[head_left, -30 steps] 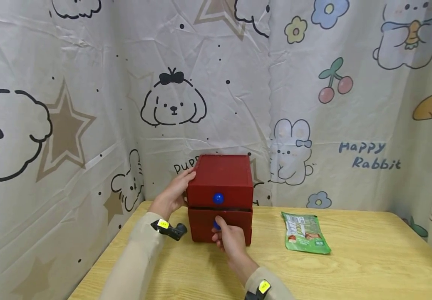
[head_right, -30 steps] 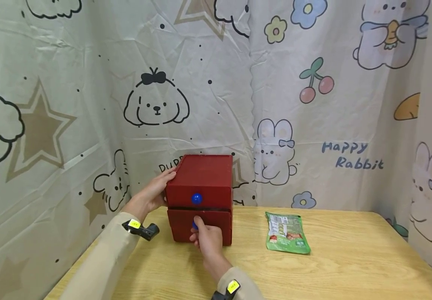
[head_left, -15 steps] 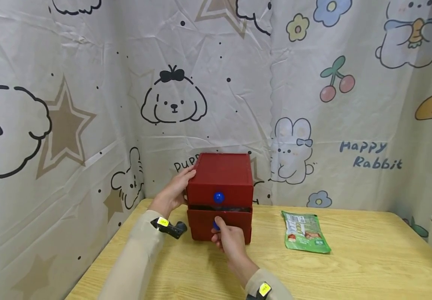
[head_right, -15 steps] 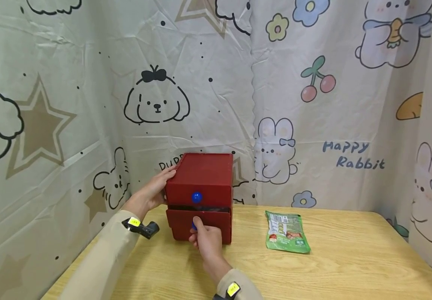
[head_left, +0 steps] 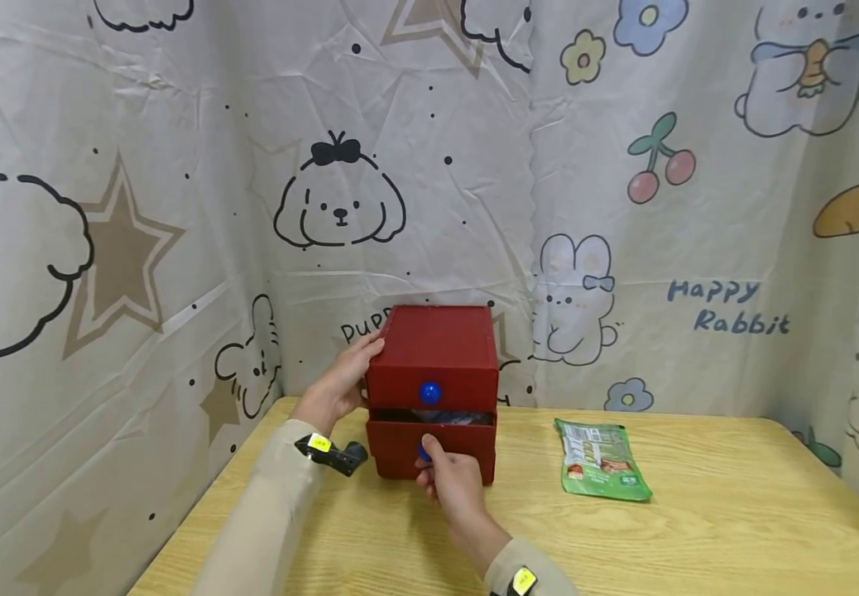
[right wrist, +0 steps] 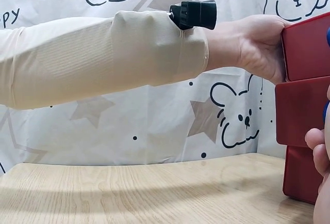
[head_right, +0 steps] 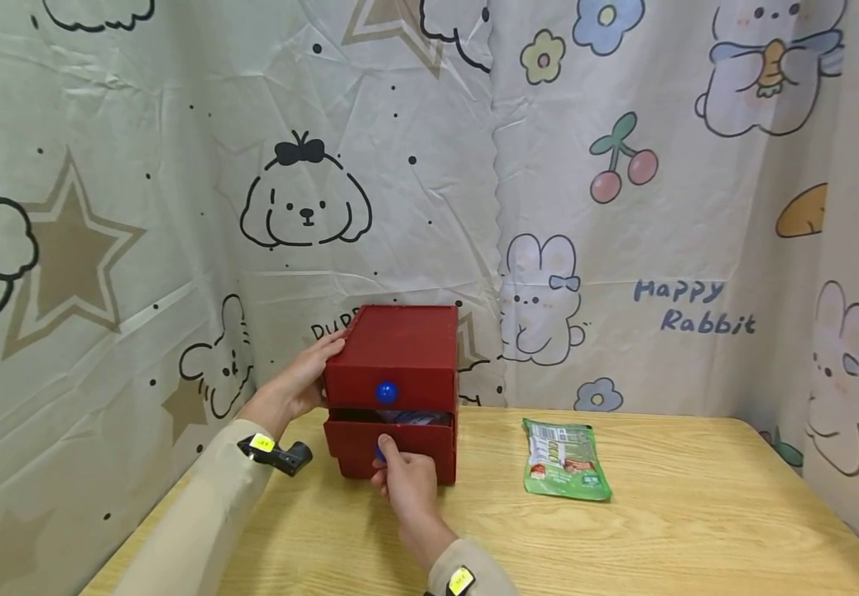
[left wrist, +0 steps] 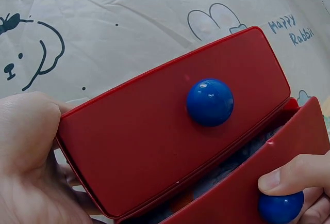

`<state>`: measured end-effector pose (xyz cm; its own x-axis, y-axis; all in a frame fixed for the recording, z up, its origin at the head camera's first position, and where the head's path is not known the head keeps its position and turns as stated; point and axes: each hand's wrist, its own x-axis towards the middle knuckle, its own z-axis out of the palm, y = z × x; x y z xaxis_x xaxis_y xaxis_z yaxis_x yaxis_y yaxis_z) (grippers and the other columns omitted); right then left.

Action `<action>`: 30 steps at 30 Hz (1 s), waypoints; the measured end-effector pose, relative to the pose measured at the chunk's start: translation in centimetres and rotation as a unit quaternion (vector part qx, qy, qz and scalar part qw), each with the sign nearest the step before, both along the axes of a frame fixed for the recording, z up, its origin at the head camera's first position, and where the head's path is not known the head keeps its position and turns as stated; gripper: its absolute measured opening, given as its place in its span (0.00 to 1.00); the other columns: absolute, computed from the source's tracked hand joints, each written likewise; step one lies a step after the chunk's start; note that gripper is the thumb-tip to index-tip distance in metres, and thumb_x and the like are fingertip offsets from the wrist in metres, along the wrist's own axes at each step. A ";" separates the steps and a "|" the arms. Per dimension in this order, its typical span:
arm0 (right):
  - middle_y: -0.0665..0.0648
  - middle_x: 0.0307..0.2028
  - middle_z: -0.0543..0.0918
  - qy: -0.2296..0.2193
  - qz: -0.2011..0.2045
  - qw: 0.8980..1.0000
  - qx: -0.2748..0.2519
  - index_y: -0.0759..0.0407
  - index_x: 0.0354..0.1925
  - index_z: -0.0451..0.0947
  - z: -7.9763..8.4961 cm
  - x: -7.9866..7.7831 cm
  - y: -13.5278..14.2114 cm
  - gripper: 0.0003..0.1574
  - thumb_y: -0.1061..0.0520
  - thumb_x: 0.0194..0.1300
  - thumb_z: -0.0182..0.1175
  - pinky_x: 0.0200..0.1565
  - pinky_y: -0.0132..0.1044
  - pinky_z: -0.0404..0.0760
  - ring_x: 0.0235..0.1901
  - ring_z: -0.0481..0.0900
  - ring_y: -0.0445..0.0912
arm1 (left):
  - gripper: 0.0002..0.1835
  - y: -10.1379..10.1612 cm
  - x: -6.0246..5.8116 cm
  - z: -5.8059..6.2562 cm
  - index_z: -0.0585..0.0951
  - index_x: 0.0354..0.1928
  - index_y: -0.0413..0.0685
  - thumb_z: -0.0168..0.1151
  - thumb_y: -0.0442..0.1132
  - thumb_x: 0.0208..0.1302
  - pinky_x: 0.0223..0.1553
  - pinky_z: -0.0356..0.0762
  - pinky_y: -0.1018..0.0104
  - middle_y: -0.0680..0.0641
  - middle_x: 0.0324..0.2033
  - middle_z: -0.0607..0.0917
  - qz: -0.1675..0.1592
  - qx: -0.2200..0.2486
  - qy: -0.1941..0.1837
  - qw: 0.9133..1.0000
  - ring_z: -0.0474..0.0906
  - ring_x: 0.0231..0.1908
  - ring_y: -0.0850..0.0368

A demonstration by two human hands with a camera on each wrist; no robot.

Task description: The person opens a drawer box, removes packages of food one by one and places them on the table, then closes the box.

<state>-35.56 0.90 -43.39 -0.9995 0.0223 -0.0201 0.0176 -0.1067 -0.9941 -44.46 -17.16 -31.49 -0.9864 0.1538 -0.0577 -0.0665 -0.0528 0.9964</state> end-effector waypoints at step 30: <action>0.50 0.17 0.79 -0.006 -0.007 1.000 -0.006 0.71 0.34 0.86 0.3 1.2 -0.1 0.37 0.36 0.72 0.63 0.24 0.29 0.72 0.17 0.71 0.38 | 0.30 -0.2 -0.1 0.1 0.56 0.82 0.65 0.44 0.53 0.84 0.59 0.66 0.27 0.37 0.74 0.63 -0.008 0.005 -0.007 1.000 0.65 0.67 0.32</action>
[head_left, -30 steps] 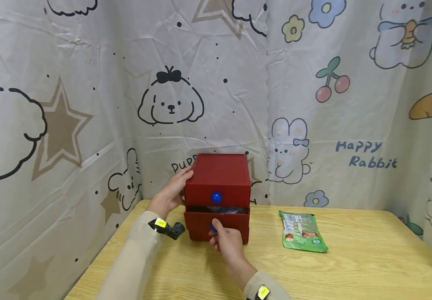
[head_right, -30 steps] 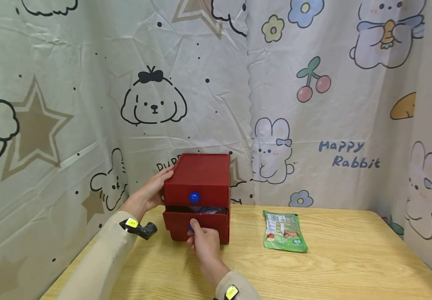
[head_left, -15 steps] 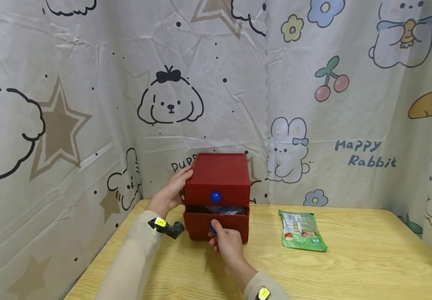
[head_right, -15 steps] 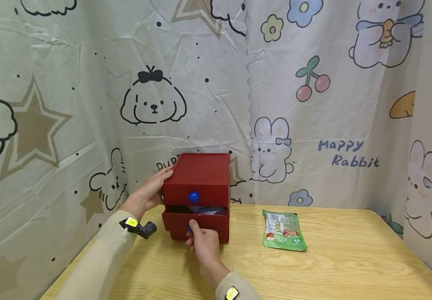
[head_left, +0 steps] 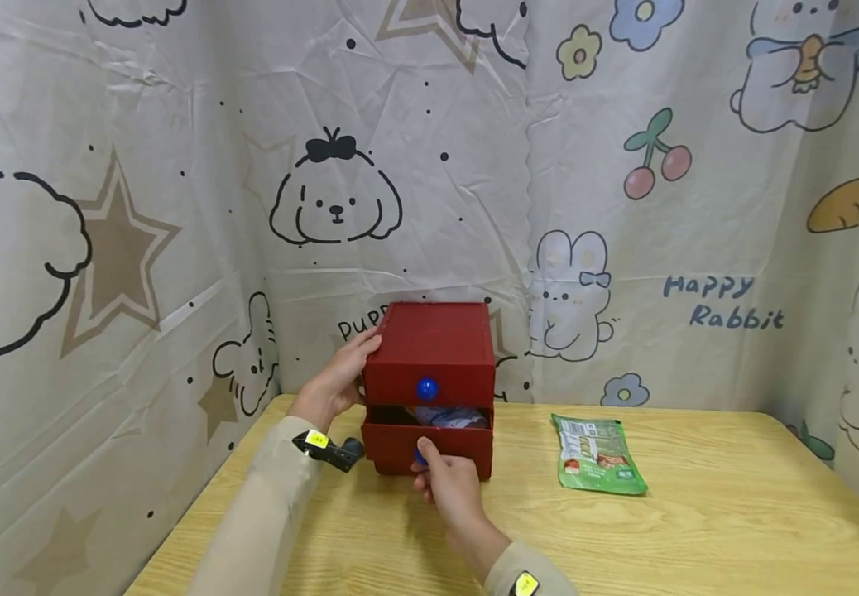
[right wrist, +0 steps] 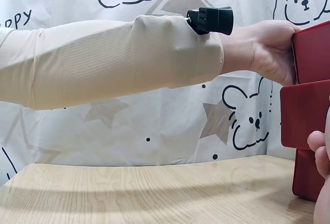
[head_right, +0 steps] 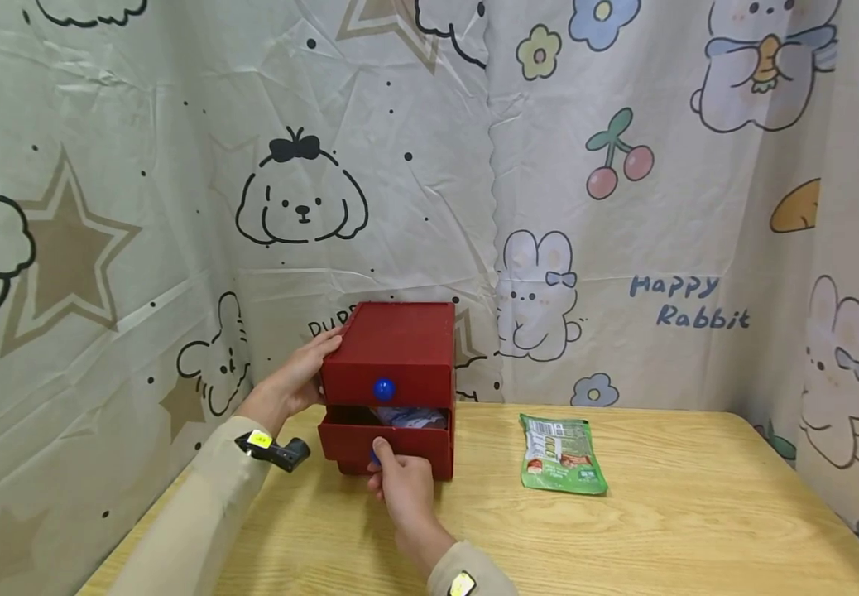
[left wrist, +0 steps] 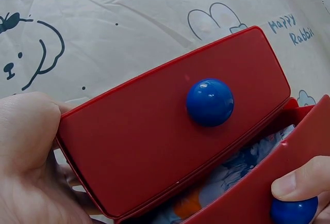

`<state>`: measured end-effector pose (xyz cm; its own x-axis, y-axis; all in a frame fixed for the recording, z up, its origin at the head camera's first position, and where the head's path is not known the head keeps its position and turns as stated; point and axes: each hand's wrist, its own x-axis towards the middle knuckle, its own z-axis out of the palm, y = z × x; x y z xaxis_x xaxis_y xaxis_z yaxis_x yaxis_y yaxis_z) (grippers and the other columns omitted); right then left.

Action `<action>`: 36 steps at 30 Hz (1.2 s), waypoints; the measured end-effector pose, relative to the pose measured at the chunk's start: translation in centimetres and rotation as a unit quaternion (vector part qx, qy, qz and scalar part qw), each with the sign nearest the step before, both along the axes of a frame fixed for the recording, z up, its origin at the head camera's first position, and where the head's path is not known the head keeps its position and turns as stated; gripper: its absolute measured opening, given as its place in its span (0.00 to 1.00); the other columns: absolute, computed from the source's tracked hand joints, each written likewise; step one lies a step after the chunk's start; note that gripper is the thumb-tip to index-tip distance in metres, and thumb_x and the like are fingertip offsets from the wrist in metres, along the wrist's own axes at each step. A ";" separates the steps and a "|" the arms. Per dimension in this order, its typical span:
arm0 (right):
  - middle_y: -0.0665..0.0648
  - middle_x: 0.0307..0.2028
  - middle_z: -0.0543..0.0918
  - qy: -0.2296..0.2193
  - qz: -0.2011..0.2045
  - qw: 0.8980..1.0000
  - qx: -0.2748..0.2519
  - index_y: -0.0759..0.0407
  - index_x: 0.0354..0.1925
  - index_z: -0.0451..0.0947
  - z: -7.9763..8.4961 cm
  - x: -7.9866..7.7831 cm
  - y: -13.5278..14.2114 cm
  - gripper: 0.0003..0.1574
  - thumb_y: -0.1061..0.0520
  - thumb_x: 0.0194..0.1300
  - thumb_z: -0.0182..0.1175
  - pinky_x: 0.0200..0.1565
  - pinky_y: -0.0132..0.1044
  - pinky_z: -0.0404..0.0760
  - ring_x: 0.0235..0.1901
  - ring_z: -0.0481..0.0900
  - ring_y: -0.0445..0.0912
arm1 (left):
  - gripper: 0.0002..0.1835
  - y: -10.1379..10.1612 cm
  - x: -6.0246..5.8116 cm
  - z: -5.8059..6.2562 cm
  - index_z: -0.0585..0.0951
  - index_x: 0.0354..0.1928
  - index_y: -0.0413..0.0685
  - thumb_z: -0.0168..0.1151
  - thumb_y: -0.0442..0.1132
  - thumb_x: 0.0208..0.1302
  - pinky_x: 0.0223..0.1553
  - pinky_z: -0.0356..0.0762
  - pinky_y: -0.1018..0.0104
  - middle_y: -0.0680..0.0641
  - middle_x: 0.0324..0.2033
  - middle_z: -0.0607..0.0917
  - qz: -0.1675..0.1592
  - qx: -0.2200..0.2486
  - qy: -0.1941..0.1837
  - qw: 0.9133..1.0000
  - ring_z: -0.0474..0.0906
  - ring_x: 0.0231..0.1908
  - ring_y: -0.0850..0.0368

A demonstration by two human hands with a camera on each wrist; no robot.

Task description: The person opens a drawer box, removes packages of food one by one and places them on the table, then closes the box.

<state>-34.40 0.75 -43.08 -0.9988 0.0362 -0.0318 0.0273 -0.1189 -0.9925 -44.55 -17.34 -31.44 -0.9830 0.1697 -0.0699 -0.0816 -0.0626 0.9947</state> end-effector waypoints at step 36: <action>0.50 0.16 0.79 -0.005 -0.014 1.000 0.004 0.65 0.28 0.87 -0.1 1.5 -0.2 0.33 0.37 0.71 0.64 0.22 0.28 0.72 0.17 0.72 0.38 | 0.30 0.1 -0.3 -0.1 0.55 0.83 0.66 0.44 0.53 0.84 0.60 0.64 0.27 0.36 0.74 0.62 -0.001 0.001 -0.002 1.000 0.64 0.67 0.32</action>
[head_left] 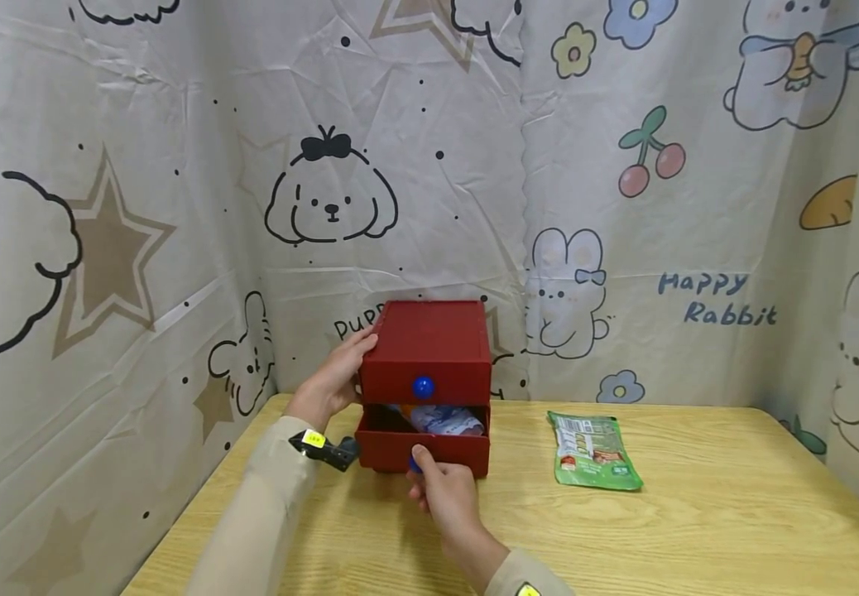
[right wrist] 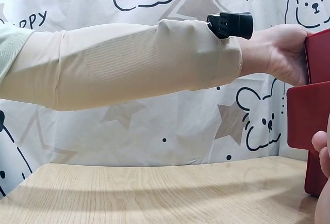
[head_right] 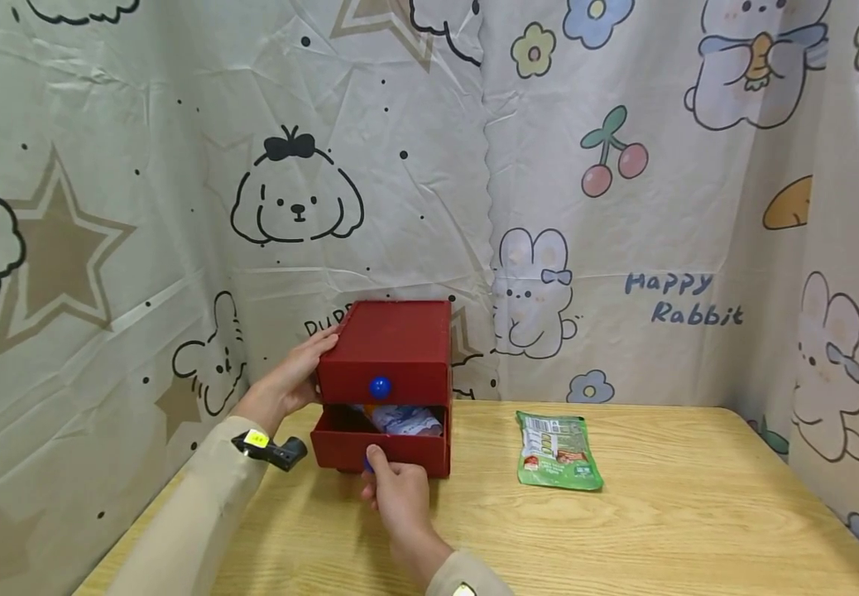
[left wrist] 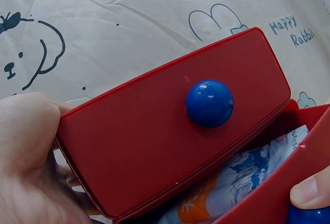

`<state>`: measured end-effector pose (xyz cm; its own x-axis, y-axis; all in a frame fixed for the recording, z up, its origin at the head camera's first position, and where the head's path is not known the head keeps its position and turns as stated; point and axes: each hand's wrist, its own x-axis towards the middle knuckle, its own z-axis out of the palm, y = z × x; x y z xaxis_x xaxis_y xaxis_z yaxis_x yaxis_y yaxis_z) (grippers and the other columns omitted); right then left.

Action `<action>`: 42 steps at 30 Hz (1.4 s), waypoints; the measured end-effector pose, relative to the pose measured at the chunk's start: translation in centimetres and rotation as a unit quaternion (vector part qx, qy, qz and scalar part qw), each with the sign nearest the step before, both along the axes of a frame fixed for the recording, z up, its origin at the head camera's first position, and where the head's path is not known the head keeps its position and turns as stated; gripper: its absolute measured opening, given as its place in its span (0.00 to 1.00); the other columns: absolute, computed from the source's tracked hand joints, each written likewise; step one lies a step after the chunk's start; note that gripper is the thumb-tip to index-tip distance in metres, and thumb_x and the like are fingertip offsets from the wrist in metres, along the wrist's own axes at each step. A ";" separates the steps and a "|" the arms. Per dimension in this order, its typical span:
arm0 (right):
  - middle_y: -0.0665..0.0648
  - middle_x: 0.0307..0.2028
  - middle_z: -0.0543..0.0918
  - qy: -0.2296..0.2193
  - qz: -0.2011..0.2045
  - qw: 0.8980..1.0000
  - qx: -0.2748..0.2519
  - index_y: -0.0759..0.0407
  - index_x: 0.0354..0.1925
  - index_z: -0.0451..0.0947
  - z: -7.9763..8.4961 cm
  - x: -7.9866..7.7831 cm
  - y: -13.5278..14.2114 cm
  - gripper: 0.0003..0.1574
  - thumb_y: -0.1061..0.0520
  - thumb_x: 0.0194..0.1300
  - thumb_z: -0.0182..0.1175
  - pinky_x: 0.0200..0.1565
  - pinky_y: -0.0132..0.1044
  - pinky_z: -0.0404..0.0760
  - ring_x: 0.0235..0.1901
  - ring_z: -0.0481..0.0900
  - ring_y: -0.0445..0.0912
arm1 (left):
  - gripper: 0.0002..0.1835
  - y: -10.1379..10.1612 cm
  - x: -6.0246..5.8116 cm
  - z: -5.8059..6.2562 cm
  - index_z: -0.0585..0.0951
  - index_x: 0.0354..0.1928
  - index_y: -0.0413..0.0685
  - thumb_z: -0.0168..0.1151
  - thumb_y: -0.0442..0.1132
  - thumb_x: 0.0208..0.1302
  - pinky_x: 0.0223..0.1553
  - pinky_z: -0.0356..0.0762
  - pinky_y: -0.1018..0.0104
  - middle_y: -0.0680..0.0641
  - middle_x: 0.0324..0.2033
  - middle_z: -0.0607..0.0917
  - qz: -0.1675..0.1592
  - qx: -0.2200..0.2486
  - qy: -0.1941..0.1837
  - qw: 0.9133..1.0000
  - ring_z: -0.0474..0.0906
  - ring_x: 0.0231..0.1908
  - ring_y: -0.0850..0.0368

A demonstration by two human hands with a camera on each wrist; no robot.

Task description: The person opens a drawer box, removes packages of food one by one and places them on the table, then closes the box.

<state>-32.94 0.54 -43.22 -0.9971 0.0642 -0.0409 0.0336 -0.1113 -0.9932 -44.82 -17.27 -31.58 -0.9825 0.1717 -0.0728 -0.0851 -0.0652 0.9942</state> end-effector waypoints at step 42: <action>0.50 0.16 0.78 0.006 -0.003 1.000 0.017 0.64 0.28 0.87 0.0 1.3 -0.2 0.32 0.37 0.73 0.63 0.25 0.32 0.72 0.18 0.72 0.40 | 0.31 0.1 0.1 0.1 0.54 0.83 0.65 0.44 0.53 0.84 0.62 0.61 0.24 0.36 0.75 0.61 0.002 -0.005 -0.003 1.000 0.62 0.69 0.31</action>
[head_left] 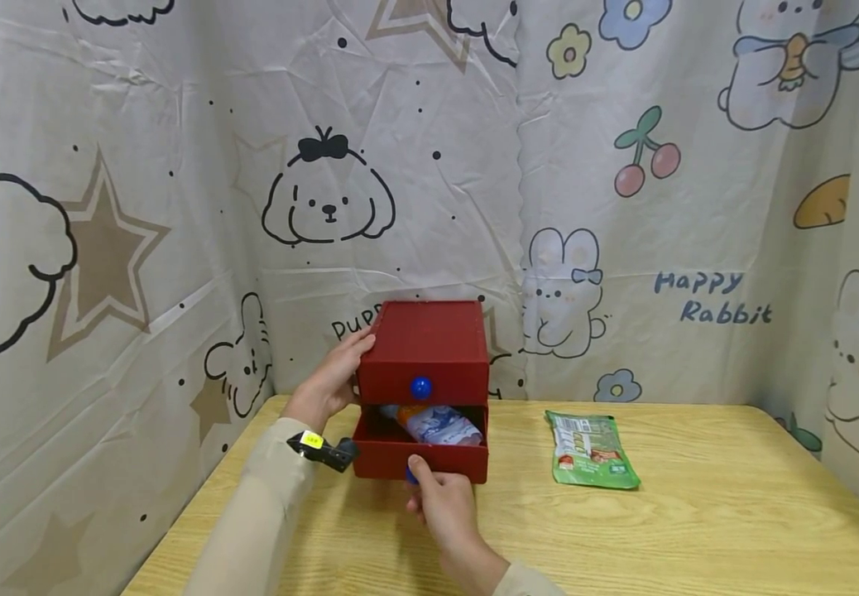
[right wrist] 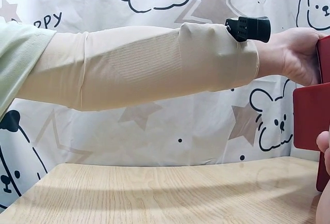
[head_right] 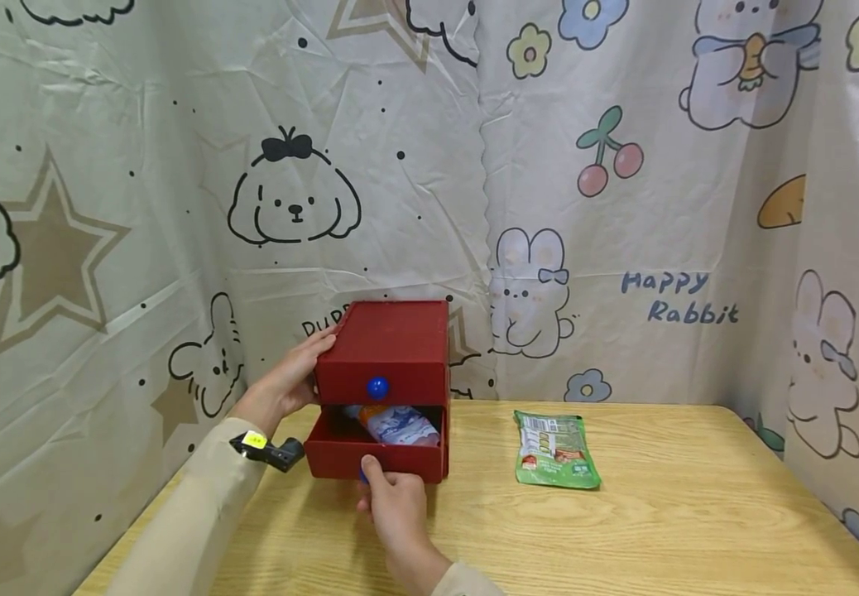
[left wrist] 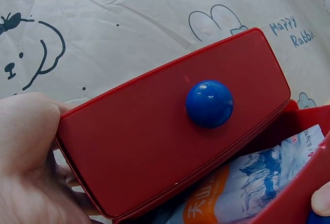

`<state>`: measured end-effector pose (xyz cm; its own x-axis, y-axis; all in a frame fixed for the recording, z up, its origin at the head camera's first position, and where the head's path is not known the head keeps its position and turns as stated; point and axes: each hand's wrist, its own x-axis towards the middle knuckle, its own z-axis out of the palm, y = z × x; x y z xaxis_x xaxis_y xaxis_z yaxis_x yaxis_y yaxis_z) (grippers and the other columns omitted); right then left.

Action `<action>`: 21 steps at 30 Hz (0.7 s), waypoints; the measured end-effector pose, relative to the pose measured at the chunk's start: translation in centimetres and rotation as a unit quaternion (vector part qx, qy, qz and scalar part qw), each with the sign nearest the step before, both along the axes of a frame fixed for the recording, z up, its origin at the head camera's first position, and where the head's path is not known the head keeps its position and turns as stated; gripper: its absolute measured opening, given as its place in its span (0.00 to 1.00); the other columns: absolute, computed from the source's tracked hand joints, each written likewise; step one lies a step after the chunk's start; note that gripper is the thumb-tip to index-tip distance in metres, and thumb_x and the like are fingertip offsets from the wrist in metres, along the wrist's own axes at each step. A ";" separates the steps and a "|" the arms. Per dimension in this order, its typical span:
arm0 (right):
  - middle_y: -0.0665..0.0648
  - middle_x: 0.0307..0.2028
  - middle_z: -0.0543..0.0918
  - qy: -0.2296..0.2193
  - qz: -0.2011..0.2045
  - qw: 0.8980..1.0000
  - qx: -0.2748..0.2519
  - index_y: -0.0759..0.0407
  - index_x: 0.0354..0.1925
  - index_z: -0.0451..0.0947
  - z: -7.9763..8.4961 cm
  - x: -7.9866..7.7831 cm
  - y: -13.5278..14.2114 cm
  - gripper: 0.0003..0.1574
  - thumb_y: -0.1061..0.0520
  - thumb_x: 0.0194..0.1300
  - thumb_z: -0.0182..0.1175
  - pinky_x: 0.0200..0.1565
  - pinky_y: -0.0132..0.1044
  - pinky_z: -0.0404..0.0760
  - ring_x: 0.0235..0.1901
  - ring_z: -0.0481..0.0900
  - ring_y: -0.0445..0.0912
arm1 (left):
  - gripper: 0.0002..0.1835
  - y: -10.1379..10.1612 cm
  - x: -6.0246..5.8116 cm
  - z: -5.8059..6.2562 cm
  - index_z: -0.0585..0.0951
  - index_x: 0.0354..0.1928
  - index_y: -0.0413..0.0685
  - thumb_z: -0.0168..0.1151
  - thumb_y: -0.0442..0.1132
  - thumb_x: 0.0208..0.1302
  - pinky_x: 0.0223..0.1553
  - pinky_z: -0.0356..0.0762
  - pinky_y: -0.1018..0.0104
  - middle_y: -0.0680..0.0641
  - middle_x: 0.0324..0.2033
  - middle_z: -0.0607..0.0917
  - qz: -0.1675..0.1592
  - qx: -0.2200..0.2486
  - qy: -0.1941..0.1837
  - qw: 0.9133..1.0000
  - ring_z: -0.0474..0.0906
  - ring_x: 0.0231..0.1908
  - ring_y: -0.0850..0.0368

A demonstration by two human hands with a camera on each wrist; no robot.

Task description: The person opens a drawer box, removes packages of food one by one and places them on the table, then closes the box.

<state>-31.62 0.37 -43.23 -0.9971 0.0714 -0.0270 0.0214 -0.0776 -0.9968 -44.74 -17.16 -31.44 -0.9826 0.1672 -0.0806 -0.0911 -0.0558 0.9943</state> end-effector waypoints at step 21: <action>0.50 0.16 0.78 -0.012 0.005 1.000 -0.002 0.64 0.29 0.87 -0.1 0.3 0.0 0.33 0.36 0.73 0.62 0.25 0.33 0.72 0.18 0.71 0.41 | 0.31 0.0 0.1 0.0 0.54 0.83 0.65 0.43 0.53 0.84 0.62 0.58 0.23 0.37 0.76 0.59 -0.002 0.000 0.004 1.000 0.60 0.70 0.31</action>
